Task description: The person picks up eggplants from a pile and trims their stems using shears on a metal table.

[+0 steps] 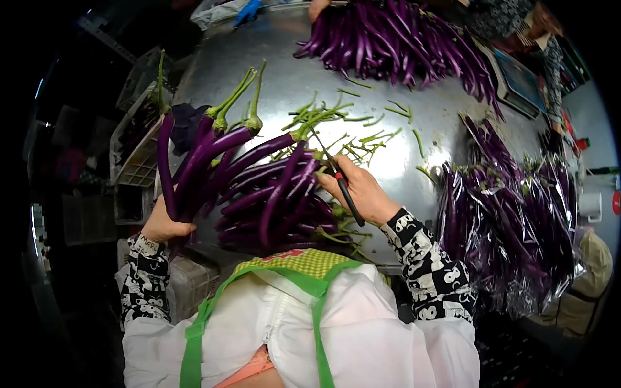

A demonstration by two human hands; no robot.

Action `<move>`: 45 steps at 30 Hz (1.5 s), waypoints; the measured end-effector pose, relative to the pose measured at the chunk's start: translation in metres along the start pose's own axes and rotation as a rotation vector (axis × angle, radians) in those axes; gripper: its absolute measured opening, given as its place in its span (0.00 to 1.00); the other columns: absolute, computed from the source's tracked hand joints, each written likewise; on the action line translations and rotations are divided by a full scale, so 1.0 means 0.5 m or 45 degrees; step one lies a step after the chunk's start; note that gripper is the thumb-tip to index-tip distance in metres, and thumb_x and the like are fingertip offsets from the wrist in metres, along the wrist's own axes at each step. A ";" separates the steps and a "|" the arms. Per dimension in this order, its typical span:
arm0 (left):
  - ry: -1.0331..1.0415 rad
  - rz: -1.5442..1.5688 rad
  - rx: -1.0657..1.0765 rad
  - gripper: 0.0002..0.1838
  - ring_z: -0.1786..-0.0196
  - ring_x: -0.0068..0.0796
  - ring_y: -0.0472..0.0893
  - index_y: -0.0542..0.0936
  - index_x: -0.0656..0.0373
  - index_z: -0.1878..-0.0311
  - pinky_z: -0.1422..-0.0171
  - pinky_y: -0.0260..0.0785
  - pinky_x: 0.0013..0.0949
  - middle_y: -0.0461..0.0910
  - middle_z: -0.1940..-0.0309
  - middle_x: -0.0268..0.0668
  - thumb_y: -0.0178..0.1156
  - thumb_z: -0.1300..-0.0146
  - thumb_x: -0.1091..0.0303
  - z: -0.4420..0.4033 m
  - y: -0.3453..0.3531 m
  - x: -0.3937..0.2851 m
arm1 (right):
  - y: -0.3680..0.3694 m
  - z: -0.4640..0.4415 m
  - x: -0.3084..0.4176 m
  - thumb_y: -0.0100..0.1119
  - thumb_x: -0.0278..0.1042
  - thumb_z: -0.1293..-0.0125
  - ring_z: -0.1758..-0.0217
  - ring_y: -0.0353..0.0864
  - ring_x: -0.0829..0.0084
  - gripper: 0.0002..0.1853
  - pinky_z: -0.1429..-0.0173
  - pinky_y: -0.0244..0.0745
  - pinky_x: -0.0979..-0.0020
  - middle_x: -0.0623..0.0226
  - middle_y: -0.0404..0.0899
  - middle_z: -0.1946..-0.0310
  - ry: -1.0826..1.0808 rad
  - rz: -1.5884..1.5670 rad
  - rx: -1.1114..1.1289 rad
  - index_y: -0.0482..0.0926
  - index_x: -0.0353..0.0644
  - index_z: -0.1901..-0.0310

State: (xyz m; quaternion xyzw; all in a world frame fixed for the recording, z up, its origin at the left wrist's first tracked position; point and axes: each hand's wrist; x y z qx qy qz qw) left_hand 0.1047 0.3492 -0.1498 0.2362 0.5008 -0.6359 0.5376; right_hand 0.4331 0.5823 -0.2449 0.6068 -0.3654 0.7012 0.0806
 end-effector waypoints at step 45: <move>0.281 -0.407 0.055 0.35 0.55 0.32 0.82 0.74 0.63 0.43 0.45 0.71 0.31 0.82 0.58 0.44 0.69 0.61 0.73 -0.045 0.126 -0.088 | -0.028 0.160 -0.035 0.58 0.44 0.30 0.80 0.74 0.58 0.18 0.71 0.68 0.60 0.51 0.73 0.83 0.204 0.109 0.028 0.75 0.33 0.66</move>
Point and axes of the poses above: each hand's wrist, its own z-axis away from the middle knuckle, its own y-axis out of the palm, x = y × z
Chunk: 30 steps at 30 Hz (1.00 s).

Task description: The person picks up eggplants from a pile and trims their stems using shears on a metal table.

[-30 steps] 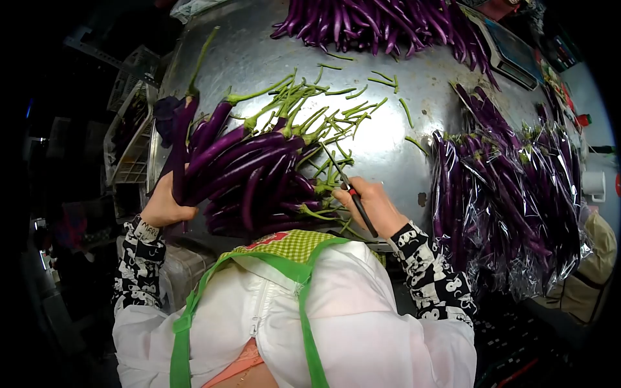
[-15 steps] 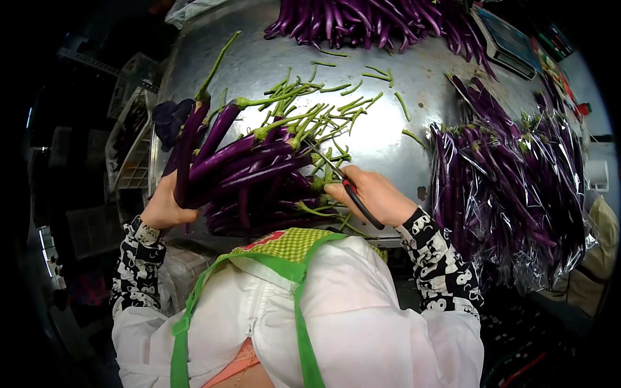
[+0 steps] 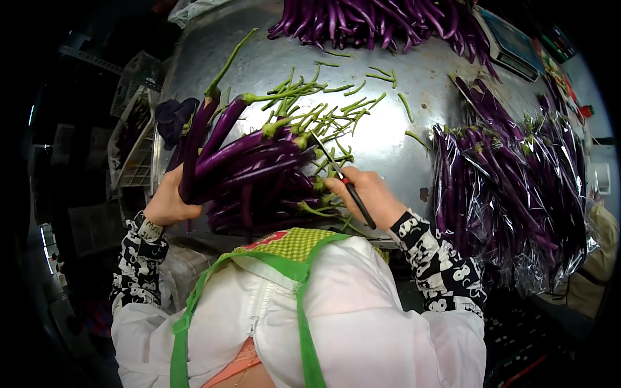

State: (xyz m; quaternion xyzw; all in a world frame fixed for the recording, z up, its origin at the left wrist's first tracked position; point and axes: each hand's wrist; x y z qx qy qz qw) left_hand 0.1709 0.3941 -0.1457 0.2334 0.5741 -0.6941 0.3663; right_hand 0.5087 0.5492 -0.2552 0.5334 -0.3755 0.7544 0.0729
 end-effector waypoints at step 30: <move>0.120 -0.516 0.016 0.37 0.53 0.50 0.81 0.72 0.58 0.42 0.48 0.74 0.41 0.81 0.59 0.47 0.69 0.63 0.69 -0.017 0.006 -0.054 | -0.042 -0.081 0.090 0.35 0.64 0.25 0.75 0.74 0.78 0.33 0.72 0.71 0.75 0.69 0.74 0.73 0.153 -0.817 0.439 0.71 0.35 0.49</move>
Point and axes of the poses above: each hand's wrist, its own z-axis away from the middle knuckle, its own y-axis out of the palm, x = y × z
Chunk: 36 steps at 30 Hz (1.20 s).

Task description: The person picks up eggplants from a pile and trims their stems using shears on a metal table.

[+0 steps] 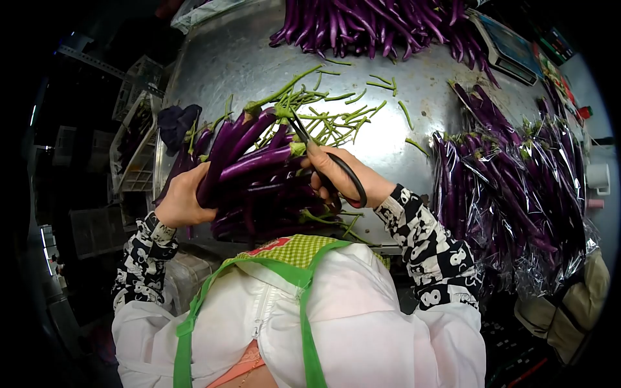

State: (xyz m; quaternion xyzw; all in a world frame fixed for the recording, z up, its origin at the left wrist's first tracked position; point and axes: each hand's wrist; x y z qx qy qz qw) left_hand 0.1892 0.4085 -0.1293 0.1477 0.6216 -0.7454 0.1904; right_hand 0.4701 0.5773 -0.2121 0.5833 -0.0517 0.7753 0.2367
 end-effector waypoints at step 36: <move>-0.167 0.692 0.193 0.35 0.55 0.24 0.77 0.75 0.65 0.43 0.46 0.70 0.30 0.80 0.58 0.34 0.71 0.60 0.71 -0.054 -0.010 0.011 | -0.093 0.016 -0.095 0.61 0.39 0.32 0.70 0.83 0.53 0.13 0.66 0.74 0.62 0.50 0.82 0.71 -0.209 1.070 -1.123 0.77 0.37 0.56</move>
Point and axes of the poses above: each hand's wrist, its own z-axis away from the middle knuckle, its own y-axis out of the palm, x = y × z
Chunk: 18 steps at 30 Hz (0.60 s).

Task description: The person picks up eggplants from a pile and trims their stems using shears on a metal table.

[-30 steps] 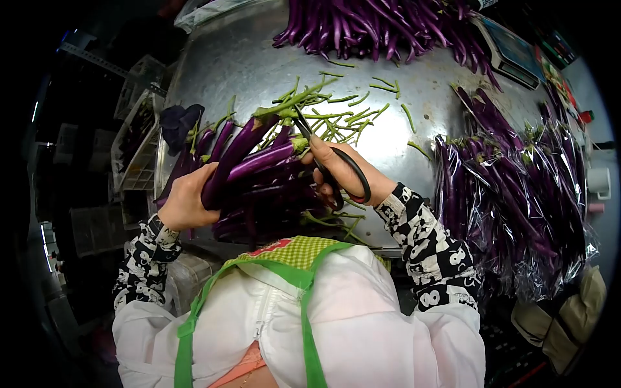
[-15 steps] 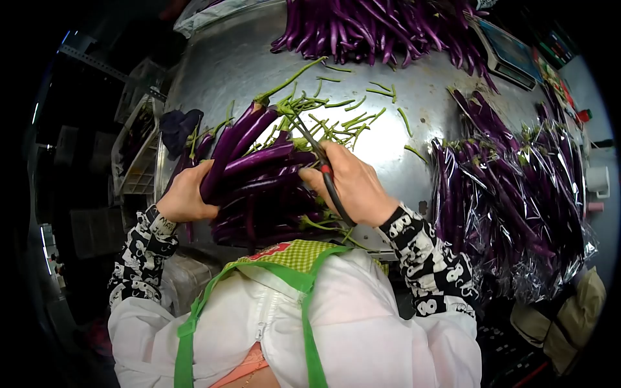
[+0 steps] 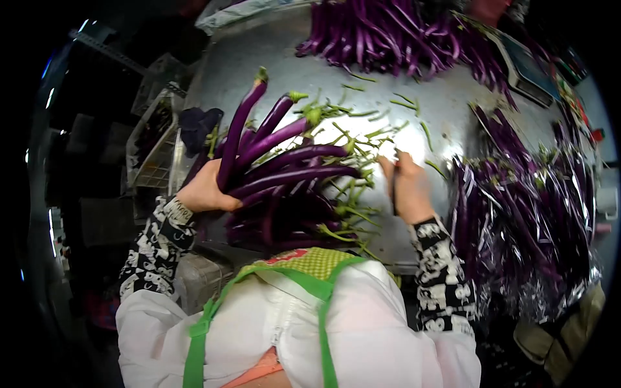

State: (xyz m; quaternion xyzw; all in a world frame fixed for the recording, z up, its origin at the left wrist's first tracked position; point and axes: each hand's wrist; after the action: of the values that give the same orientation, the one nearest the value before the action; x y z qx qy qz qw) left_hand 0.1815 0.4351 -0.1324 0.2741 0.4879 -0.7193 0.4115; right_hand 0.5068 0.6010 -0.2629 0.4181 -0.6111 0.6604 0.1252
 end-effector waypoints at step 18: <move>0.140 1.749 0.195 0.37 0.52 0.35 0.79 0.62 0.65 0.33 0.37 0.71 0.40 0.75 0.53 0.37 0.63 0.48 0.74 -0.139 0.043 0.011 | 0.007 -0.033 0.164 0.69 0.46 0.38 0.36 0.73 0.56 0.50 0.39 0.75 0.63 0.39 0.63 0.35 0.379 -1.227 0.670 0.45 0.32 0.27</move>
State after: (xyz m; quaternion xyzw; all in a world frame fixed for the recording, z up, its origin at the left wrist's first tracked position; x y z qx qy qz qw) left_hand 0.1966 0.4940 -0.1728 0.5853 0.1719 -0.3132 0.7278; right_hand 0.4470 0.5871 -0.2058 0.5693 -0.1418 0.7105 0.3886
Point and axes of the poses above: each hand's wrist, its own z-axis away from the middle knuckle, its own y-axis out of the palm, x = y × z
